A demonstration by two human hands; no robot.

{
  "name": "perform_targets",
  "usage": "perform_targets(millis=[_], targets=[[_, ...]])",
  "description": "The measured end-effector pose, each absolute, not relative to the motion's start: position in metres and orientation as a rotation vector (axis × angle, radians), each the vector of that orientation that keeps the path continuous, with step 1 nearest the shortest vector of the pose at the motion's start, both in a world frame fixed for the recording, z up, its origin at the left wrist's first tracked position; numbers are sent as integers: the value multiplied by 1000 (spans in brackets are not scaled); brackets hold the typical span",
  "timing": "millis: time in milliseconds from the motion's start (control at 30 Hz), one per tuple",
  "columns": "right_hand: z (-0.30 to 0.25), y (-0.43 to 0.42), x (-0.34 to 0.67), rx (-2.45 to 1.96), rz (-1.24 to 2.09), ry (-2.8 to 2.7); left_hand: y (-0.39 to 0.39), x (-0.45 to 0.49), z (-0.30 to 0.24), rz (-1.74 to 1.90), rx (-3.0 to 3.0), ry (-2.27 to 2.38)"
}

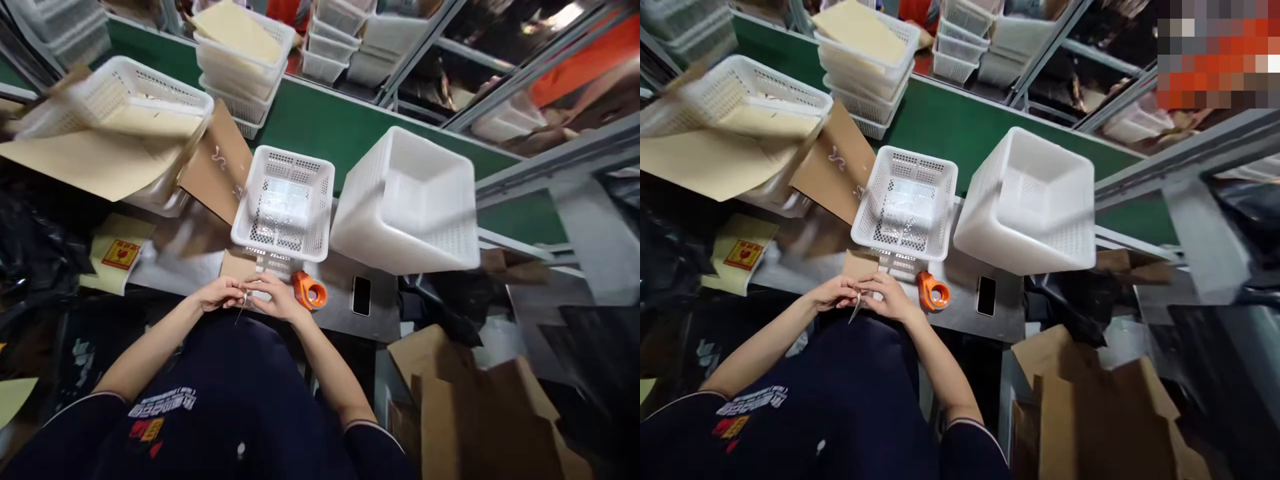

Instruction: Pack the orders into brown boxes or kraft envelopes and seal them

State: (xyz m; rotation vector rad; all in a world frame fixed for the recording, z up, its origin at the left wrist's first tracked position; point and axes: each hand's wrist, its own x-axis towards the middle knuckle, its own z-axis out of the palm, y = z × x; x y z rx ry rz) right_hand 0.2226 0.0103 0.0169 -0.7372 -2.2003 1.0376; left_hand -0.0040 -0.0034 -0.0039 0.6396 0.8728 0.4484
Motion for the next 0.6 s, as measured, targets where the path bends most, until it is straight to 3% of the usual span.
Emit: perform_targets(millis=[267,600], targets=[[-13,-12,208,-728,613,-2261,-15,-6,-15,524,463,919],[-50,9,193,-1297,920,-1802,-64,-17,-60,337,640,1358]])
